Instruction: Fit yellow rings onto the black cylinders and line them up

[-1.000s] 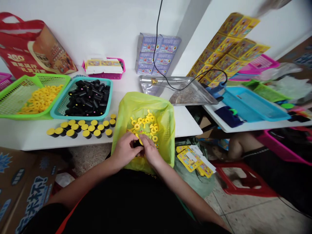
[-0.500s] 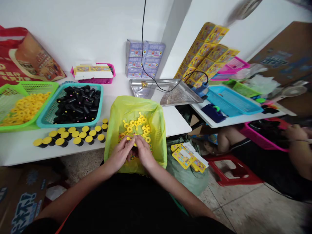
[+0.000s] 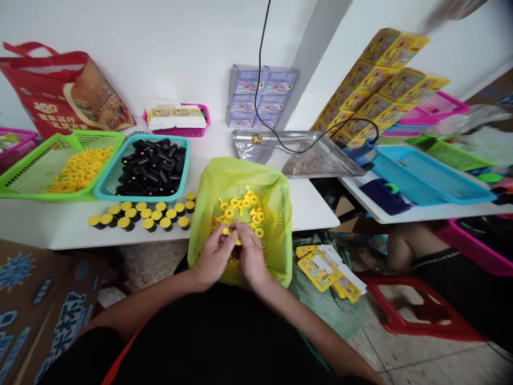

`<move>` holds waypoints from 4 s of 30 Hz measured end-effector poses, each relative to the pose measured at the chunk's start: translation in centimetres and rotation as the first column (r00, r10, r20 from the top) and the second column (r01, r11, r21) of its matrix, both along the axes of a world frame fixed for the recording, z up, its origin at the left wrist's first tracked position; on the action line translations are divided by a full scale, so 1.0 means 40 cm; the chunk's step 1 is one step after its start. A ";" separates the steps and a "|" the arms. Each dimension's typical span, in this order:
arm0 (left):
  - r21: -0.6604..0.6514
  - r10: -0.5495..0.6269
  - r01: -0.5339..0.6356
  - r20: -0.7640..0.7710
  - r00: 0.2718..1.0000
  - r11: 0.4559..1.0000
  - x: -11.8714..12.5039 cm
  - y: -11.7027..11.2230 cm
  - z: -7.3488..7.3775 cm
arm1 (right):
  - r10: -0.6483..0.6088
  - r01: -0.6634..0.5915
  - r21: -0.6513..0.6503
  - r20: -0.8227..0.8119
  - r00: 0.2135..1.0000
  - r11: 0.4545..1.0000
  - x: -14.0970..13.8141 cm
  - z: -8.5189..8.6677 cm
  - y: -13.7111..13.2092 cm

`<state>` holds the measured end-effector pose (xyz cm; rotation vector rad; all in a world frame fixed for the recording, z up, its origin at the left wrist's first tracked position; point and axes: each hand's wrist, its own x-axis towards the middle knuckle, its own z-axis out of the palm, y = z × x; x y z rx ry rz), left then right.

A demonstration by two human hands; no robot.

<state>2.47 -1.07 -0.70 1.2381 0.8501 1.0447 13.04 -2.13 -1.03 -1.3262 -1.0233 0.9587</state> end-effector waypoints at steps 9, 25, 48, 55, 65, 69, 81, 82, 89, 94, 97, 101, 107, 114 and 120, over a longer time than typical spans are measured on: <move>-0.341 -0.170 0.215 0.157 0.973 0.915 -0.021 0.036 0.015 | 0.465 -0.470 0.047 0.095 0.880 0.881 0.135 0.032 0.005; -0.352 -0.201 0.368 0.430 0.880 0.860 -0.035 0.030 0.013 | 0.152 -0.259 0.423 0.269 0.951 0.868 0.103 -0.005 -0.009; 0.194 0.310 -0.287 -0.095 0.946 0.938 -0.160 0.087 -0.031 | -0.124 0.354 -0.266 0.616 0.778 0.896 0.341 -0.032 -0.015; 0.059 0.297 -0.297 0.025 0.955 0.953 -0.043 0.149 -0.052 | -0.328 0.554 -0.252 0.589 0.738 0.793 0.486 -0.095 -0.147; 0.278 0.378 -0.269 -0.500 0.779 0.922 0.015 0.292 -0.127 | -0.373 0.567 -0.241 0.545 0.751 0.788 0.494 -0.072 -0.118; 0.347 0.412 -0.241 -0.600 0.686 0.907 0.026 0.317 -0.125 | -0.349 0.514 -0.249 0.494 0.797 0.821 0.475 -0.042 -0.077; 0.500 0.520 -0.218 -0.614 0.594 0.838 -0.006 0.273 -0.119 | -0.256 0.564 -0.288 0.673 0.694 0.774 0.489 -0.020 -0.068; 0.532 0.530 -0.194 -0.601 0.598 0.824 -0.018 0.260 -0.103 | -0.243 0.559 -0.300 0.674 0.697 0.773 0.490 -0.024 -0.072; 0.611 0.639 -0.185 -0.733 0.234 0.769 -0.220 0.372 0.085 | -0.350 0.500 -0.281 0.445 0.825 0.819 0.470 -0.087 -0.124; 0.471 0.505 -0.216 -0.852 0.140 0.855 -0.322 0.531 0.117 | -0.375 0.464 -0.296 0.310 0.873 0.835 0.450 -0.111 -0.139; 0.444 0.470 -0.175 -0.870 0.149 0.879 -0.327 0.576 0.108 | -0.359 0.474 -0.282 0.376 0.855 0.834 0.444 -0.107 -0.140; 0.476 0.497 -0.158 -0.856 0.142 0.865 -0.324 0.572 0.128 | -0.386 0.524 -0.276 0.426 0.819 0.806 0.442 -0.094 -0.149; 0.602 0.521 -0.214 -0.396 0.756 0.769 -0.212 0.338 0.137 | -0.380 0.599 -0.255 0.574 0.725 0.759 0.432 -0.035 -0.145; 0.340 -0.290 0.321 -0.138 0.947 0.884 0.061 0.082 0.032 | -0.149 0.195 -0.039 0.510 0.847 0.980 0.268 0.089 -0.081; 0.276 -0.293 0.345 -0.213 0.932 0.897 0.072 0.129 0.019 | 0.023 -0.037 -0.148 -0.090 0.996 0.988 0.212 0.055 0.008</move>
